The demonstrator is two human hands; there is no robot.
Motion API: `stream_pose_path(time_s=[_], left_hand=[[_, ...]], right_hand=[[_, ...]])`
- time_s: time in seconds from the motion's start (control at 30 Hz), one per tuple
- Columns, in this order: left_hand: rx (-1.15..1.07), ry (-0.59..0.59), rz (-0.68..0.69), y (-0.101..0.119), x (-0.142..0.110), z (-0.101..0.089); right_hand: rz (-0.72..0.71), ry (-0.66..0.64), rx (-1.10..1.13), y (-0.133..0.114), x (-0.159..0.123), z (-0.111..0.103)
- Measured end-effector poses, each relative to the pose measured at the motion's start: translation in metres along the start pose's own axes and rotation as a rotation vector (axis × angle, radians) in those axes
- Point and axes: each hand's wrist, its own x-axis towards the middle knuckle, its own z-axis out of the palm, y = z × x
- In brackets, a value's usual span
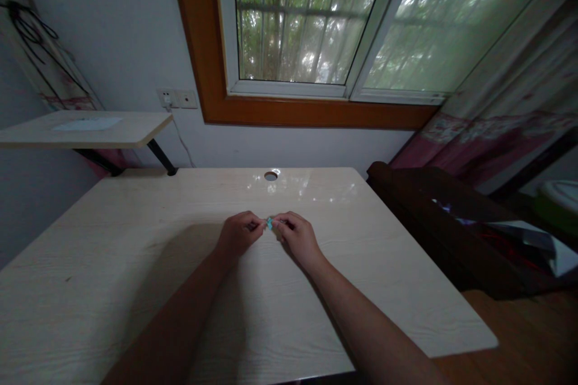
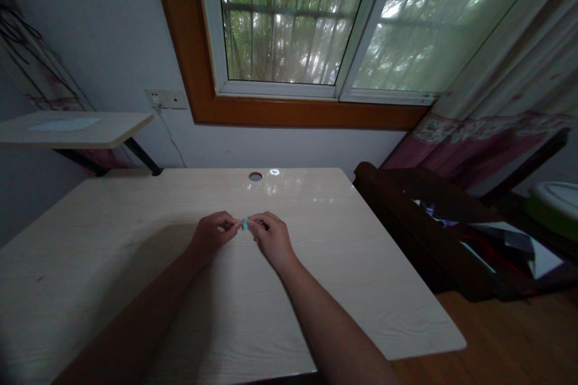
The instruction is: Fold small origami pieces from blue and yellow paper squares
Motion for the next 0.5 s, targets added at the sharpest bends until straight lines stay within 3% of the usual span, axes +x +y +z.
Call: stream_pose_path(time_s=[0.5], left_hand=[[-0.008,-0.052,0.035,-0.0009,0.0018,-0.0022]], right_hand=[[-0.029,-0.022,-0.006,0.0011,-0.0003,0.0003]])
